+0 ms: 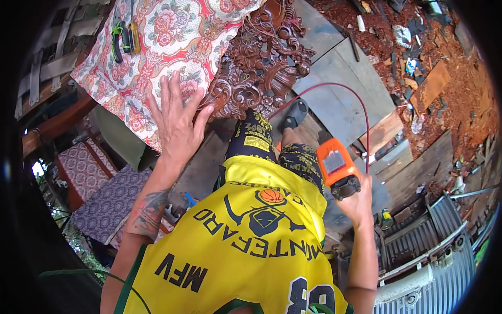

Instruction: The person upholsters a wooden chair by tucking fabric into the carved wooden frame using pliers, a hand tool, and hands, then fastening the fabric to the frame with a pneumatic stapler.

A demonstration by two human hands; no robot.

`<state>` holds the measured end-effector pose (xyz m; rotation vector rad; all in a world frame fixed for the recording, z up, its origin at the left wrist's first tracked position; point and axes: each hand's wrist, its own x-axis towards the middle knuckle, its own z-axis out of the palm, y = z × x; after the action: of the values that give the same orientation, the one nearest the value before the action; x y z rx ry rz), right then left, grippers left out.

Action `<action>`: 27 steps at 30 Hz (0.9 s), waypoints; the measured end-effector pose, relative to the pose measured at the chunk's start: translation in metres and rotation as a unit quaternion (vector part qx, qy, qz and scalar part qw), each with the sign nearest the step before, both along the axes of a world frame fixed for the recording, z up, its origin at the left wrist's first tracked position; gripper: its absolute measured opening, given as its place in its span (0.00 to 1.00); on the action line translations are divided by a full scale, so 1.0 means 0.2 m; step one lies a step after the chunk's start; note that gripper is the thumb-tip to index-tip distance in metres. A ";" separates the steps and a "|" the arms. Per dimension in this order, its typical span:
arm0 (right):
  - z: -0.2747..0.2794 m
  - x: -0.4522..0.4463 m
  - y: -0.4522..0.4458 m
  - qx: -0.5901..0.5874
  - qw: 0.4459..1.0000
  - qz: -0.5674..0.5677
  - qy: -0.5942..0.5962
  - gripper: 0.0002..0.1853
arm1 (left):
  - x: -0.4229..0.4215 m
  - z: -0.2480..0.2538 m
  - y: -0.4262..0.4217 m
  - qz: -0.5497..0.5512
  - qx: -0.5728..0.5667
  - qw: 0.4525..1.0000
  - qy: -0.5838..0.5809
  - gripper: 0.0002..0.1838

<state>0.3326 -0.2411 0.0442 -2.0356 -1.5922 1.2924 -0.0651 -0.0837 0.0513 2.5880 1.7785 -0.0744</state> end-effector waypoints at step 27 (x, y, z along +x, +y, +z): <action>-0.10 0.18 0.08 0.100 0.992 -0.044 -0.067 0.09 | -0.16 -0.02 0.06 0.111 0.096 0.986 -0.074 0.50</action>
<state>0.3690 -0.2243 0.0239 -2.0792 -1.5957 0.9414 -0.0965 -0.0725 0.0466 2.4146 2.0944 0.2955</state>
